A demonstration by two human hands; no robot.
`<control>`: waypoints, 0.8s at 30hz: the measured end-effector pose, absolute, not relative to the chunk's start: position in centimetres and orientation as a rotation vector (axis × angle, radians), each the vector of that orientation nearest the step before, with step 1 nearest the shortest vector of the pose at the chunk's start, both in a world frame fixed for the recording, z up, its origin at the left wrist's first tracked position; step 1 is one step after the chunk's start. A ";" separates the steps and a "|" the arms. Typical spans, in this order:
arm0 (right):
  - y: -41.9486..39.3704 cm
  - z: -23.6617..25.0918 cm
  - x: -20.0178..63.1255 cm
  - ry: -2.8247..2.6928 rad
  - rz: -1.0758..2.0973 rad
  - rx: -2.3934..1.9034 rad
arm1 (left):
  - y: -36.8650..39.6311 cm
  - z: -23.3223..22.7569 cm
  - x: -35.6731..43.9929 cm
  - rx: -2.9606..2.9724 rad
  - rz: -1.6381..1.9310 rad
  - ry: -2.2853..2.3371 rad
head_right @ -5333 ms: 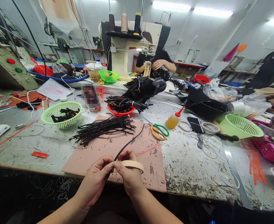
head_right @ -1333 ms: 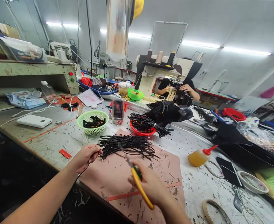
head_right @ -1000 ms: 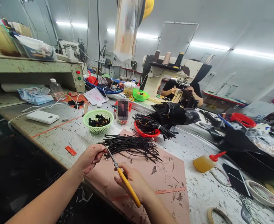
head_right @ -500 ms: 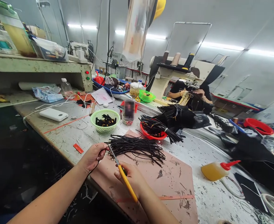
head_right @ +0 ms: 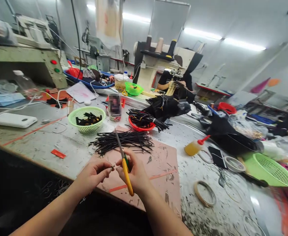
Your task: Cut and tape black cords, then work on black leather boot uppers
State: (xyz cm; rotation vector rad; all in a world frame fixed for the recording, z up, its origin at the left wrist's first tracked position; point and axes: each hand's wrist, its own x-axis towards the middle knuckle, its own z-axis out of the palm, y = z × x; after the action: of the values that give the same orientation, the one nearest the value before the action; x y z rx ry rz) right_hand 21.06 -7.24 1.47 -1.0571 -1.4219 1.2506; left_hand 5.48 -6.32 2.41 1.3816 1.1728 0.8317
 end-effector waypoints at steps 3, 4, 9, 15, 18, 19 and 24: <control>-8.3 1.5 21.7 -1.445 1.195 -1.108 | -6.9 2.6 7.2 1.542 0.731 1.138; -8.6 1.4 22.1 -1.453 1.175 -1.131 | -7.0 2.5 7.5 1.568 0.690 1.129; -8.7 0.1 28.6 -1.394 0.959 -1.416 | -7.0 0.8 6.5 1.566 0.427 1.199; -8.4 -1.4 40.8 -1.193 0.741 -1.773 | -6.9 -3.3 2.7 1.427 0.265 1.317; -8.1 -2.3 42.7 -1.206 0.738 -1.866 | -7.0 -3.9 2.8 1.444 0.246 1.326; -7.9 -2.6 42.8 -1.215 0.735 -1.892 | -7.0 -3.8 3.1 1.460 0.244 1.324; -7.2 -3.2 42.4 -1.247 0.688 -2.007 | -6.6 -3.5 4.0 1.543 0.222 1.297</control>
State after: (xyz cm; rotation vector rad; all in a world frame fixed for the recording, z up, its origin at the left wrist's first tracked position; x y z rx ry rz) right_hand 42.43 -7.25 -3.24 -2.0070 -1.2471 0.6882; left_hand 4.01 -6.63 -3.54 1.5432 1.2970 0.2221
